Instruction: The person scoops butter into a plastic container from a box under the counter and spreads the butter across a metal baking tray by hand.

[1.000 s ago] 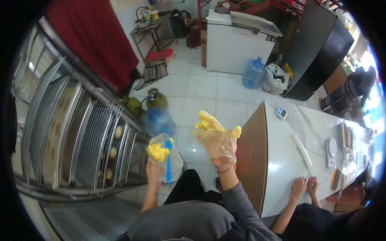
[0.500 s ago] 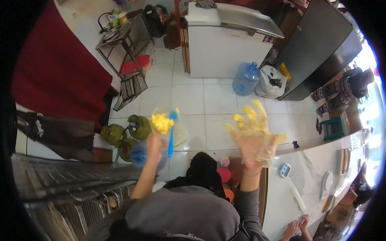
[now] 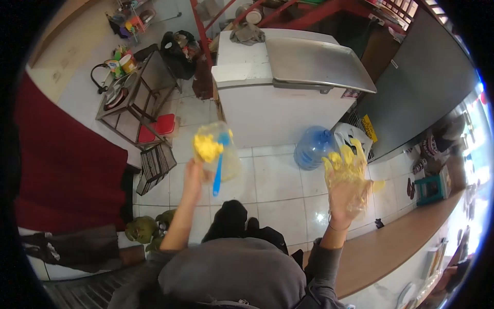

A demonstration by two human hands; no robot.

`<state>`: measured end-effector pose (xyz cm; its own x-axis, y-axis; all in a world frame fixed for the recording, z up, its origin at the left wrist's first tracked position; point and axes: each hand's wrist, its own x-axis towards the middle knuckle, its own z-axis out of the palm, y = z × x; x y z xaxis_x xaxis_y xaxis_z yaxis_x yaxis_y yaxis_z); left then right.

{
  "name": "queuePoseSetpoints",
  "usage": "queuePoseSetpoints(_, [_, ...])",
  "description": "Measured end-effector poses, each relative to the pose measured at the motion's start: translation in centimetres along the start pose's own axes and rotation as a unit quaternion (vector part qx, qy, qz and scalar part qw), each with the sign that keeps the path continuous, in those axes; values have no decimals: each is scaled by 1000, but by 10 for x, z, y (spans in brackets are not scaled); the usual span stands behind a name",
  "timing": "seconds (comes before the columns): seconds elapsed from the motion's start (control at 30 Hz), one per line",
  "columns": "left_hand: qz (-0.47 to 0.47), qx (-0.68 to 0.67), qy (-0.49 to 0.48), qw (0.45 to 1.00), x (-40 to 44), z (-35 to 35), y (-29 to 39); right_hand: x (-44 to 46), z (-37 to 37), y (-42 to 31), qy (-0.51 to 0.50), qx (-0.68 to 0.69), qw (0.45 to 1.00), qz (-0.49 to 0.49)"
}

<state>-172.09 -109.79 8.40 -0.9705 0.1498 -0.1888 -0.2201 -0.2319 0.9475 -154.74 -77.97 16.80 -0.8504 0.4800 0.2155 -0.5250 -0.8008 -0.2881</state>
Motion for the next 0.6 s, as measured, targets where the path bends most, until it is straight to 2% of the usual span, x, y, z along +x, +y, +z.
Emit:
queuePoseSetpoints(0.13, [59,17,-40,997,158,44,43,101,-7,26,-42,11,999,20])
queuePoseSetpoints(0.23, [86,77,-70,991,282,64,46,156,-14,42,-16,-32,999,0])
queuePoseSetpoints(0.3, [90,88,-107,986,351,84,58,191,-34,44,38,-38,998,-9])
queuePoseSetpoints(0.4, [13,84,-135,987,394,123,98,247,-60,51,119,-99,988,-18])
queuePoseSetpoints(0.43, [10,44,-140,989,415,128,90,258,-64,51,161,-127,979,-14])
queuePoseSetpoints(0.53, [9,66,-214,974,446,148,94,311,-67,59,92,-402,911,-28])
queuePoseSetpoints(0.6, [13,73,-235,969,466,163,92,363,-58,68,92,-525,845,34])
